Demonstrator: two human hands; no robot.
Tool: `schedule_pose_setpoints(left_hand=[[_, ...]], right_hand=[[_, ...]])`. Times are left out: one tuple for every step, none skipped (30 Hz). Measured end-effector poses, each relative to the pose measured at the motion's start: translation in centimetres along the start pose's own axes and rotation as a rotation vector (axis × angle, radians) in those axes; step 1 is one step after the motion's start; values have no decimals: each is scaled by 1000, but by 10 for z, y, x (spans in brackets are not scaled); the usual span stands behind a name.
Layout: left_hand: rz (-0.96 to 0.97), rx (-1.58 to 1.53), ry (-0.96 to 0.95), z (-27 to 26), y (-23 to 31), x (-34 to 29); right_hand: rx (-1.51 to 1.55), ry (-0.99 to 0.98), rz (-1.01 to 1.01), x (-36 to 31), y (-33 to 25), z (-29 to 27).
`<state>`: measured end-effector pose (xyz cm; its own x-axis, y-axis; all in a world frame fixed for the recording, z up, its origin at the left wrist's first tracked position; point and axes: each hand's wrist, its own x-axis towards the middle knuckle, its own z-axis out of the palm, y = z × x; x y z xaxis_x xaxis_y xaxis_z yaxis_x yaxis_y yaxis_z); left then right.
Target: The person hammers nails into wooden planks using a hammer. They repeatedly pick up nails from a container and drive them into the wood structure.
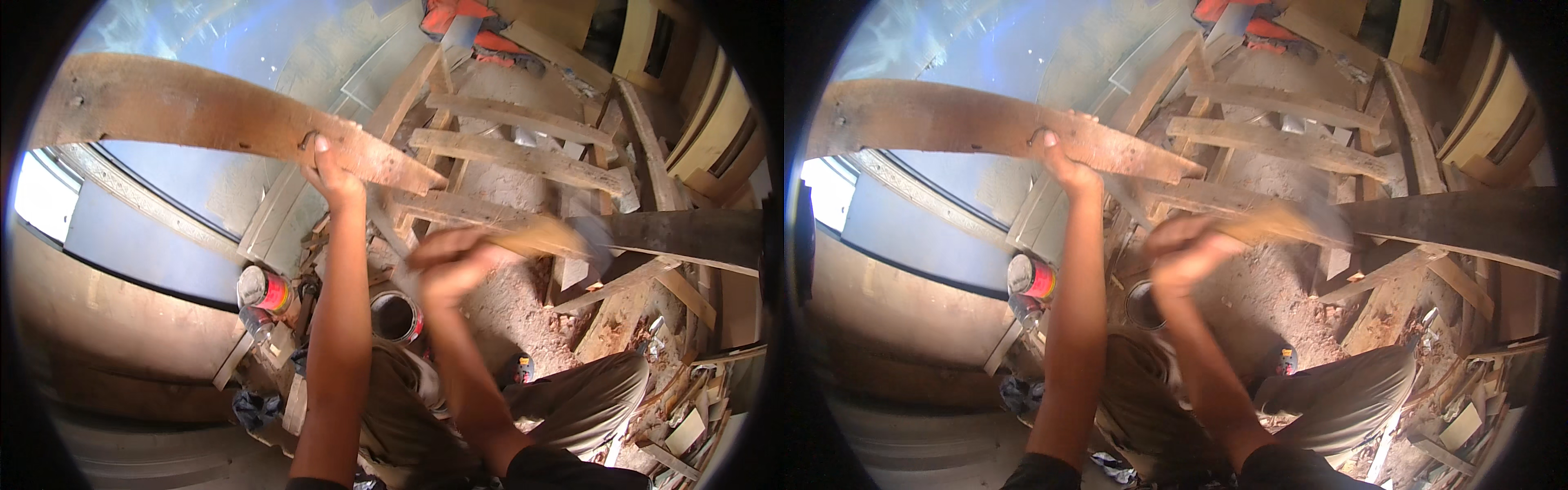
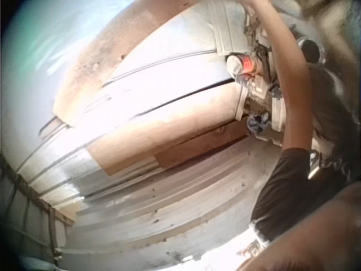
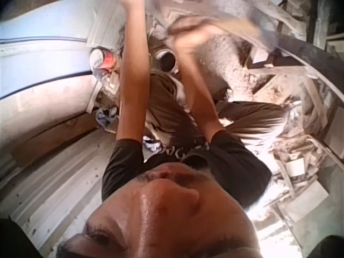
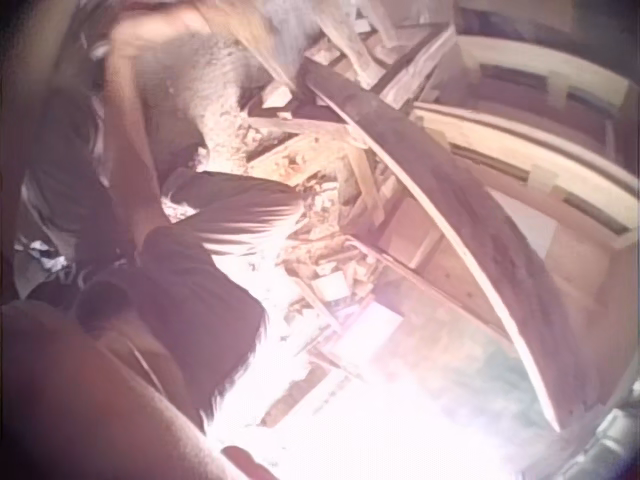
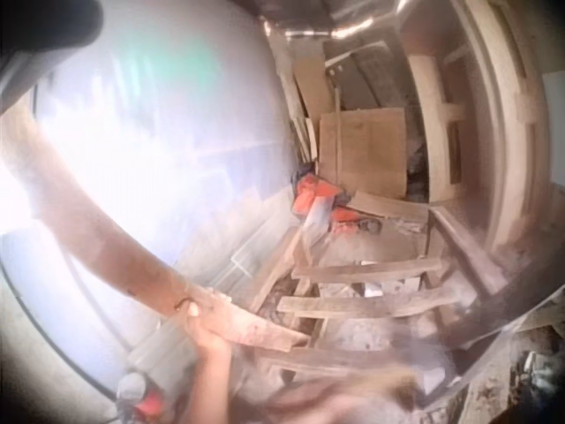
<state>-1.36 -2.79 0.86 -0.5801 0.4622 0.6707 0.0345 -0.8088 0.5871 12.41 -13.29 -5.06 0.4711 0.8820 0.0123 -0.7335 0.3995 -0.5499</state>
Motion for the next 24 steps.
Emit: schedule_pose_setpoints(left_hand=[[-5,-63,15,-9,-4,3],[-24,-140,30,-9,-7,0],[-30,-80,-4,-4,7,-6],[11,-47,-30,-9,7,6],[48,-28,-44,-8,0,13],[55,38,-37,-27,-4,6],[27,77,-5,-37,3,-2],[1,108,20,-37,10,-3],[-6,109,25,-25,11,4],[-2,104,5,-19,12,1],[4,101,-14,-13,16,-3],[15,80,-38,0,18,-3],[8,61,-43,7,15,-1],[10,62,-44,2,14,1],[-4,51,-52,6,9,-2],[-11,76,-56,-6,13,-4],[-19,101,-62,-17,16,-5],[-12,98,-72,-20,18,2],[-15,123,-55,-30,15,3],[-17,149,-38,-38,9,9],[-17,142,-31,-30,4,13],[-26,124,-34,-27,2,10],[-35,106,-36,-24,1,6],[-41,90,-35,-20,4,2]], right_hand=[[-124,-169,421,-20,28,-11],[-261,-329,829,-29,36,-20],[-329,-265,923,-21,22,-28],[-332,-287,938,-18,14,-34],[-319,-252,753,-9,0,-24],[-319,-201,621,-18,-16,-21],[-167,-172,567,-16,-30,-14],[-13,-138,500,-8,-38,-4],[101,-116,363,3,-50,8],[215,-97,227,9,-56,16],[286,-89,118,9,-46,17],[441,12,165,3,-27,13],[194,23,220,-11,-2,4],[-117,-83,305,-28,32,-14],[-440,-208,346,-40,63,-35],[-293,-326,706,-67,52,-20],[-225,-255,770,-75,36,-18],[-156,-195,805,-71,25,-14],[-63,-213,642,-75,19,-15],[68,-142,561,-71,23,-7],[141,-124,500,-62,28,-3],[214,-107,439,-57,35,-3],[-55,-247,523,-58,39,-6],[-327,-387,604,-60,42,-8]])
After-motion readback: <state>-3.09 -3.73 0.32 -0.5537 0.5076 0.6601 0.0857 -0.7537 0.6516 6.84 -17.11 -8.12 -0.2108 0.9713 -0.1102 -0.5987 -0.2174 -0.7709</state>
